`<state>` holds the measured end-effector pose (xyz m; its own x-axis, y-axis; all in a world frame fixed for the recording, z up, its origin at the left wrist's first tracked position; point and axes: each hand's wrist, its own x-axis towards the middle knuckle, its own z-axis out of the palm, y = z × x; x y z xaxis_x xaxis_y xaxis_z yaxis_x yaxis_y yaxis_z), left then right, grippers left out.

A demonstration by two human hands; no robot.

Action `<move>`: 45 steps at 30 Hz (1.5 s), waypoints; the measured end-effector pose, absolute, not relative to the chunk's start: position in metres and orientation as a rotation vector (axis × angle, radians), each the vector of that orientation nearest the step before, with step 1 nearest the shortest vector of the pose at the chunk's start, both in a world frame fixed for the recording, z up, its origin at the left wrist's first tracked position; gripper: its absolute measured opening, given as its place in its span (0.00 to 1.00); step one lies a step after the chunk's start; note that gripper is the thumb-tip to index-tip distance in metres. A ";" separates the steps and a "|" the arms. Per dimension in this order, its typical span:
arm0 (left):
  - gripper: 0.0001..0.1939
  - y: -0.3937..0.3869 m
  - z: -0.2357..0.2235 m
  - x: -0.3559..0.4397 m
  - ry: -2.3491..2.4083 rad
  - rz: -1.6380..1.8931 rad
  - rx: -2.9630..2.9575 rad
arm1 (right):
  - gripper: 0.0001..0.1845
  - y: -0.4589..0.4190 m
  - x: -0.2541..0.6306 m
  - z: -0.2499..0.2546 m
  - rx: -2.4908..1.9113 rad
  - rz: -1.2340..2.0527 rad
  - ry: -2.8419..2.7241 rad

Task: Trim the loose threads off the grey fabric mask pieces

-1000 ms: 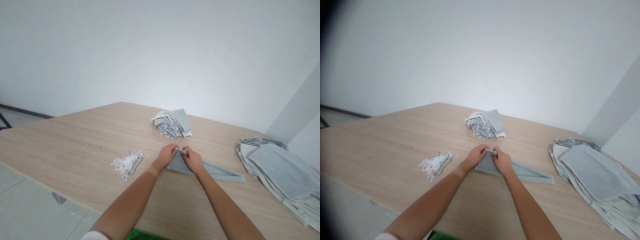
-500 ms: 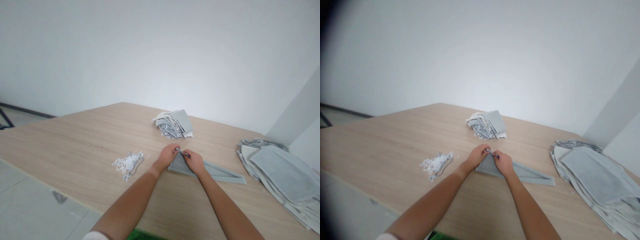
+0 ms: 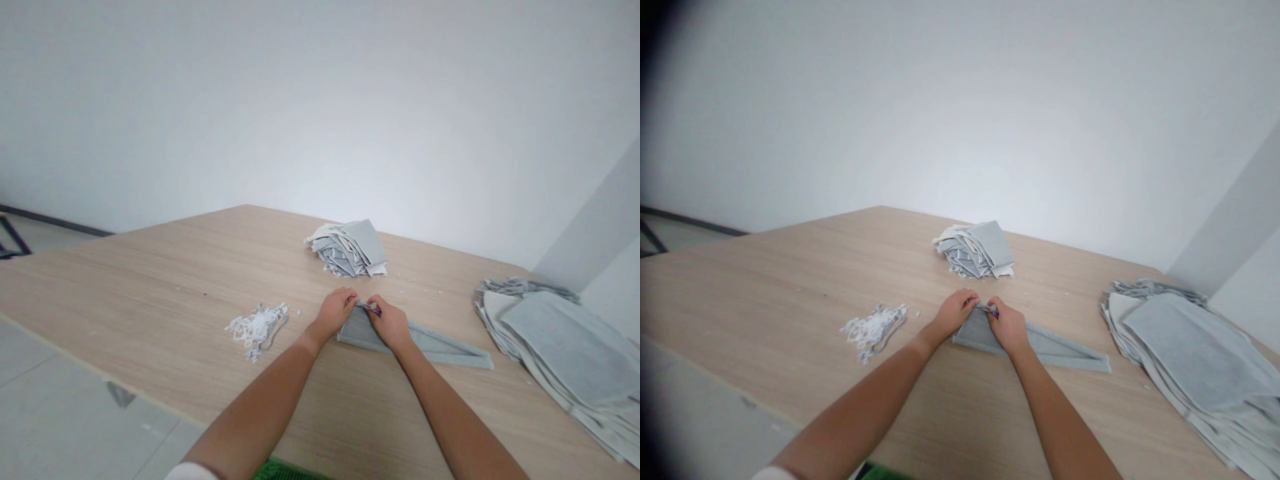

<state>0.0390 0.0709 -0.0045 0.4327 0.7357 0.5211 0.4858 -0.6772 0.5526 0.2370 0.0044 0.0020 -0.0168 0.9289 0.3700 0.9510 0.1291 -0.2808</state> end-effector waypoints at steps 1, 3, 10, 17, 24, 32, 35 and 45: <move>0.10 0.070 -0.004 0.039 1.050 1.103 2.369 | 0.10 0.004 0.237 0.003 -1.809 -0.071 -1.950; 0.09 0.068 -0.003 0.038 1.059 1.103 2.364 | 0.10 0.004 0.237 0.004 -1.810 -0.080 -1.950; 0.11 0.067 -0.001 0.038 1.063 1.091 2.381 | 0.11 0.002 0.236 0.005 -1.814 -0.053 -1.934; 0.07 0.066 0.002 0.037 1.064 1.142 2.425 | 0.10 0.001 0.235 0.006 -1.809 -0.046 -1.923; 0.10 0.060 0.010 0.036 0.995 1.138 2.439 | 0.10 -0.002 0.233 0.009 -1.808 -0.032 -1.911; 0.10 0.059 0.013 0.037 1.003 1.136 2.434 | 0.10 -0.003 0.232 0.011 -1.827 -0.020 -1.882; 0.10 0.059 0.012 0.037 1.036 1.111 2.398 | 0.09 -0.003 0.232 0.010 -1.808 -0.014 -1.877; 0.13 0.057 0.011 0.036 1.065 1.043 2.266 | 0.12 -0.001 0.231 0.008 -1.834 -0.035 -1.922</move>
